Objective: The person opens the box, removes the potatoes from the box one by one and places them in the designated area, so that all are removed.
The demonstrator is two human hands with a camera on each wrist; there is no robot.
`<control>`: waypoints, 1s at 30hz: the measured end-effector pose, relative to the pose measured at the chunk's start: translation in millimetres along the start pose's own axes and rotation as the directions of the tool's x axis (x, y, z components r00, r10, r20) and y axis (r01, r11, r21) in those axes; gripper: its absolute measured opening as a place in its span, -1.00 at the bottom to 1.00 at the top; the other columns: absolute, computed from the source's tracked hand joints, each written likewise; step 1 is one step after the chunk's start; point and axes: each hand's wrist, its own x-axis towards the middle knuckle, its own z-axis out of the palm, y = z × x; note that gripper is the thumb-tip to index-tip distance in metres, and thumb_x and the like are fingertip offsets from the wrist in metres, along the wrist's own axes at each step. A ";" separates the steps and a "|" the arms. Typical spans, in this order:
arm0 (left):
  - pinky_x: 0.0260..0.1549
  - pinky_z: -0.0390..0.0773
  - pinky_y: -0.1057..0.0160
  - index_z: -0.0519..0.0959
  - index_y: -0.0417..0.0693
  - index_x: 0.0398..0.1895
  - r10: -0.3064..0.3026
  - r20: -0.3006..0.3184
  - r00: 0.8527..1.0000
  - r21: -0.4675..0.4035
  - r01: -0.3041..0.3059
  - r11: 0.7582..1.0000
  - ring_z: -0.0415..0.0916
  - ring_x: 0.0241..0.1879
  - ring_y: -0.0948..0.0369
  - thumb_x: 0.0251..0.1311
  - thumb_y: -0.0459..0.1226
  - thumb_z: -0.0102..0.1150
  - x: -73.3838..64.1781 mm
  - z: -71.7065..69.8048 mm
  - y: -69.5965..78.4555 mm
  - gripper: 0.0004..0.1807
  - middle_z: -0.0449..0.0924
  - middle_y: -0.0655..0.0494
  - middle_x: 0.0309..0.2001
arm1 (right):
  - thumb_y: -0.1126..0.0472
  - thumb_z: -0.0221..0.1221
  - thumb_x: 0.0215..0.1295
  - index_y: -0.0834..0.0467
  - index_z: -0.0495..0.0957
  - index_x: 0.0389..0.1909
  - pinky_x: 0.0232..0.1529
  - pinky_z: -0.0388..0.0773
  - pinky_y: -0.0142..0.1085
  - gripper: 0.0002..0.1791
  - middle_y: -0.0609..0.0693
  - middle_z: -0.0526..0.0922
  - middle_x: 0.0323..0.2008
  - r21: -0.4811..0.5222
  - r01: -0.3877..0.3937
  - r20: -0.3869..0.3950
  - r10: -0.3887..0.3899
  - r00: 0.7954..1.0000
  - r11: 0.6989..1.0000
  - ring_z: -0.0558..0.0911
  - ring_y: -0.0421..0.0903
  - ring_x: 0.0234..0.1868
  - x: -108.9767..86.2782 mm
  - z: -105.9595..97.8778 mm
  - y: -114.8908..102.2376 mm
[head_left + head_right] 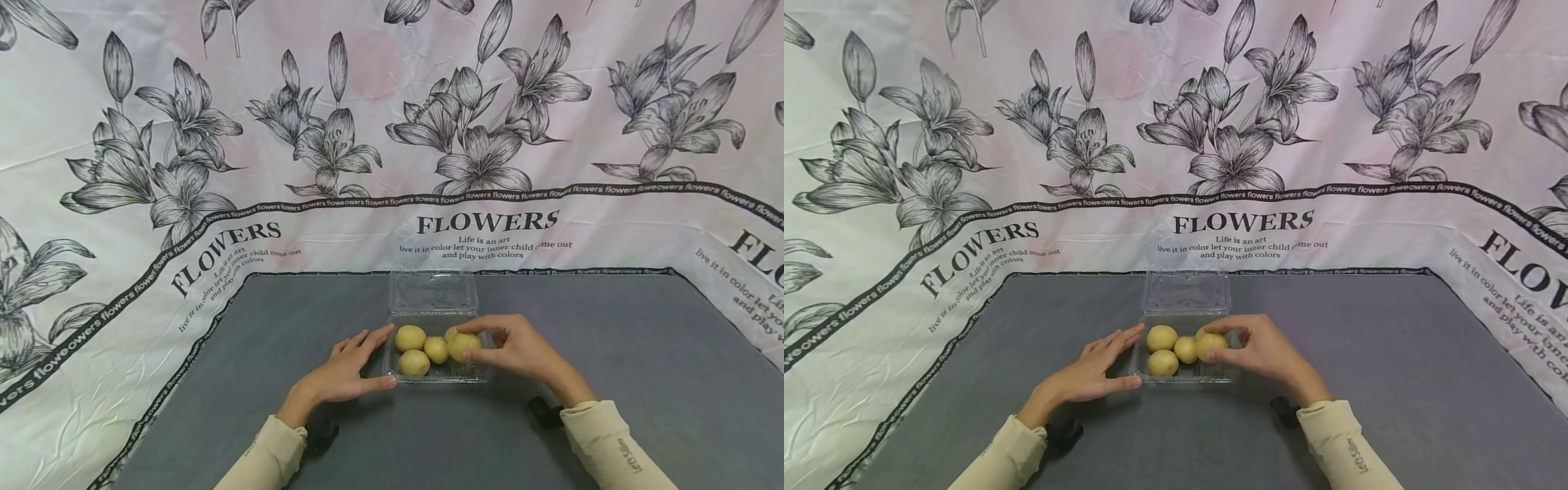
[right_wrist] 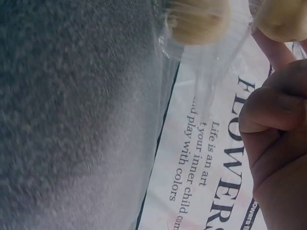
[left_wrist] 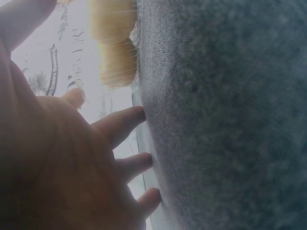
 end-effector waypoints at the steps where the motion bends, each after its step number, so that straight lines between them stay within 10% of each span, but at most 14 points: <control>1: 0.50 -0.22 -0.35 -0.16 0.46 0.66 -0.003 0.001 1.000 0.000 0.003 1.000 -0.25 0.65 -0.13 0.28 0.33 0.12 0.1 -0.1 0.1 0.00 0.16 0.19 0.59 | 0.12 0.49 0.16 0.08 0.73 0.05 -0.73 0.22 -0.40 -0.59 0.01 0.79 -0.13 0.001 0.002 -0.009 -0.002 1.000 1.000 0.16 -0.39 -0.72 -0.2 -1.3 -0.5; 30: 0.50 -0.20 -0.35 -0.15 0.44 0.66 0.001 -0.005 1.000 0.007 -0.001 1.000 -0.23 0.65 -0.12 0.28 0.33 0.12 0.8 1.2 -1.1 0.01 0.16 0.20 0.59 | 0.18 0.46 0.20 0.13 0.72 0.07 -0.62 0.33 -0.33 -0.60 0.19 0.73 0.00 -0.026 -0.126 -0.203 0.118 0.972 0.992 0.31 -0.32 -0.67 -17.2 -39.9 32.8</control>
